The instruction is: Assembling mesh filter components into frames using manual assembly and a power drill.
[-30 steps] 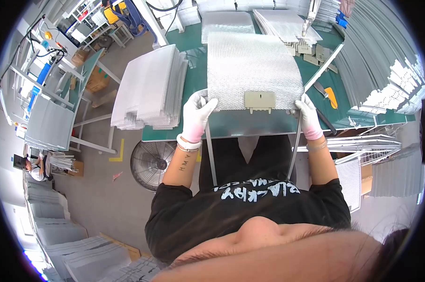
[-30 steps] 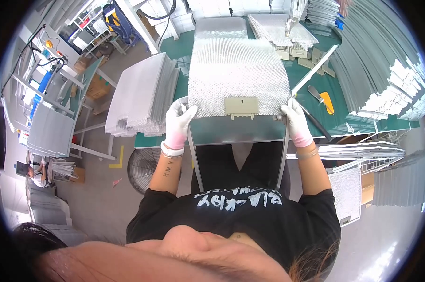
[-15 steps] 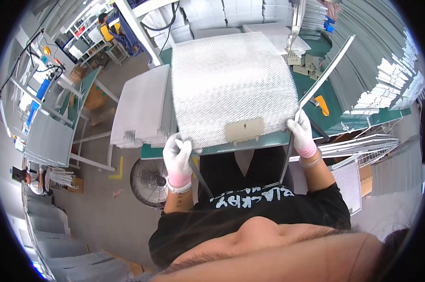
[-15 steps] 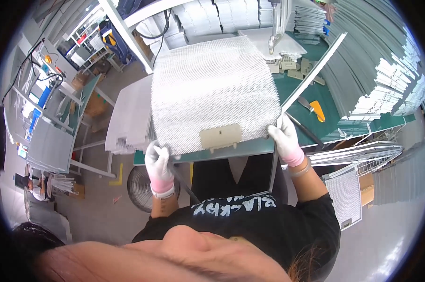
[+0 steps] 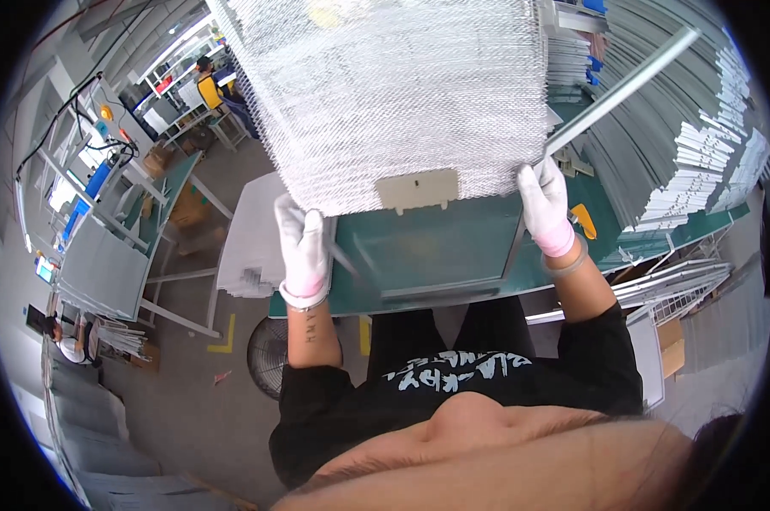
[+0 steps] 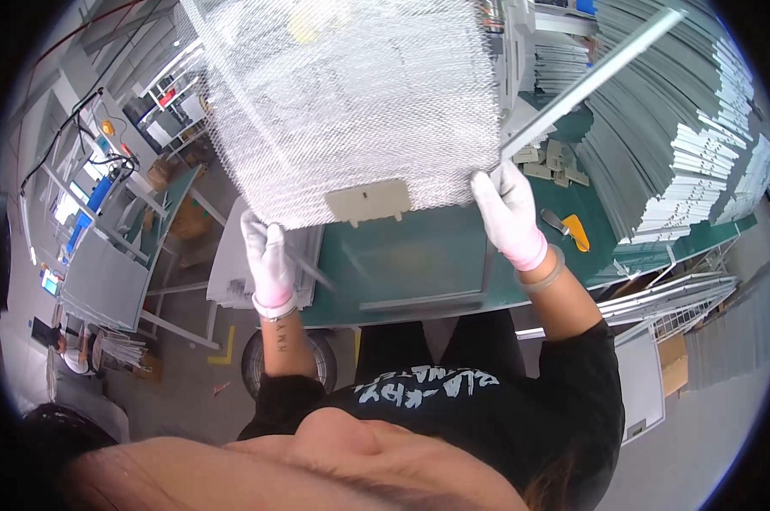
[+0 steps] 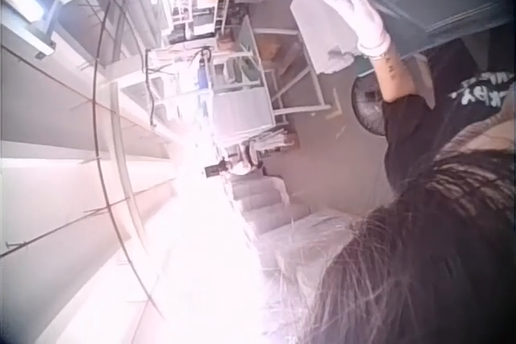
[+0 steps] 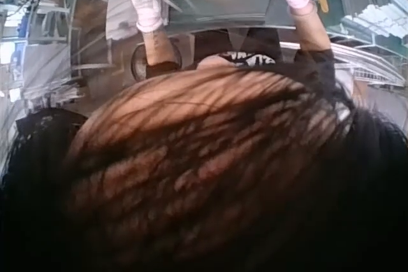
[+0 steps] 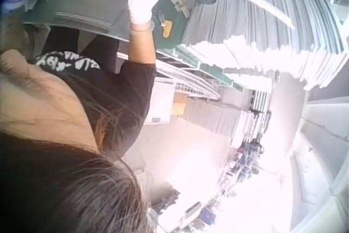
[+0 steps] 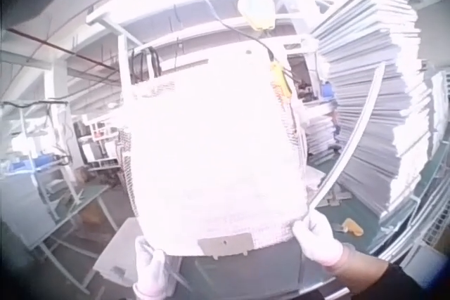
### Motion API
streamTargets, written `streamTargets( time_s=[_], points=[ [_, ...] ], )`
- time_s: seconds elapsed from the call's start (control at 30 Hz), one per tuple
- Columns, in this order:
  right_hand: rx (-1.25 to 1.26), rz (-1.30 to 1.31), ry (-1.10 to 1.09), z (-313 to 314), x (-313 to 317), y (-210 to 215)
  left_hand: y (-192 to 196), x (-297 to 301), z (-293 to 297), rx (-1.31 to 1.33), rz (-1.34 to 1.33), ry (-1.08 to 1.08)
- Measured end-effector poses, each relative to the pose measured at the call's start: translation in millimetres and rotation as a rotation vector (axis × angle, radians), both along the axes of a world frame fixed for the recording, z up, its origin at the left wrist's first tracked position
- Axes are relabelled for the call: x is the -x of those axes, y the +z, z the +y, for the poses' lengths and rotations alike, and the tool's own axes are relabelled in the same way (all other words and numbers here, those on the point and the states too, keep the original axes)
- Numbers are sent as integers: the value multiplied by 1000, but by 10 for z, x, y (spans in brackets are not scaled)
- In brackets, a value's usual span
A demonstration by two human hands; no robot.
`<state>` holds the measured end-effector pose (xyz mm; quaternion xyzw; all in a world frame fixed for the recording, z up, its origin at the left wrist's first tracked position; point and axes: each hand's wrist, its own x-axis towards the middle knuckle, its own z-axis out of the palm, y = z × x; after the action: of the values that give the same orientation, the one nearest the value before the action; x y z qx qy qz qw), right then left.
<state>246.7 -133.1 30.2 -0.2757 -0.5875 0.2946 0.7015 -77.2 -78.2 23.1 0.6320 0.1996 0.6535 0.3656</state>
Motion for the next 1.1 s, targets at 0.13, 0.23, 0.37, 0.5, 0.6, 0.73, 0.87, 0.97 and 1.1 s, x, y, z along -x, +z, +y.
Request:
streamTargets(
  time_s=[0.13,0.23,0.37,0.5,0.6,0.73,0.87,0.97,1.1],
  points=[
    [-70,-9,-222,240,-159,-86,12,-149,220,25,-84,-52],
    [-29,132,-200,229,-57,1,-19,-229,307,-16,-119,-194],
    [-21,56,-224,264,-141,-75,-133,-337,421,26,-106,-148],
    [-21,-23,-385,335,-199,-284,-153,-421,432,100,-127,-151],
    [-35,-17,-437,428,-250,-444,-175,-508,384,74,-62,15],
    [-7,29,-309,490,-291,-512,-333,-477,457,20,41,92],
    [117,-198,-314,405,-318,-836,-899,-472,558,183,107,83],
    [212,-163,-332,277,-264,-1246,-1369,-432,540,203,209,16],
    [263,-495,-213,168,-550,-961,-1226,-156,572,330,360,-239]
  ],
)
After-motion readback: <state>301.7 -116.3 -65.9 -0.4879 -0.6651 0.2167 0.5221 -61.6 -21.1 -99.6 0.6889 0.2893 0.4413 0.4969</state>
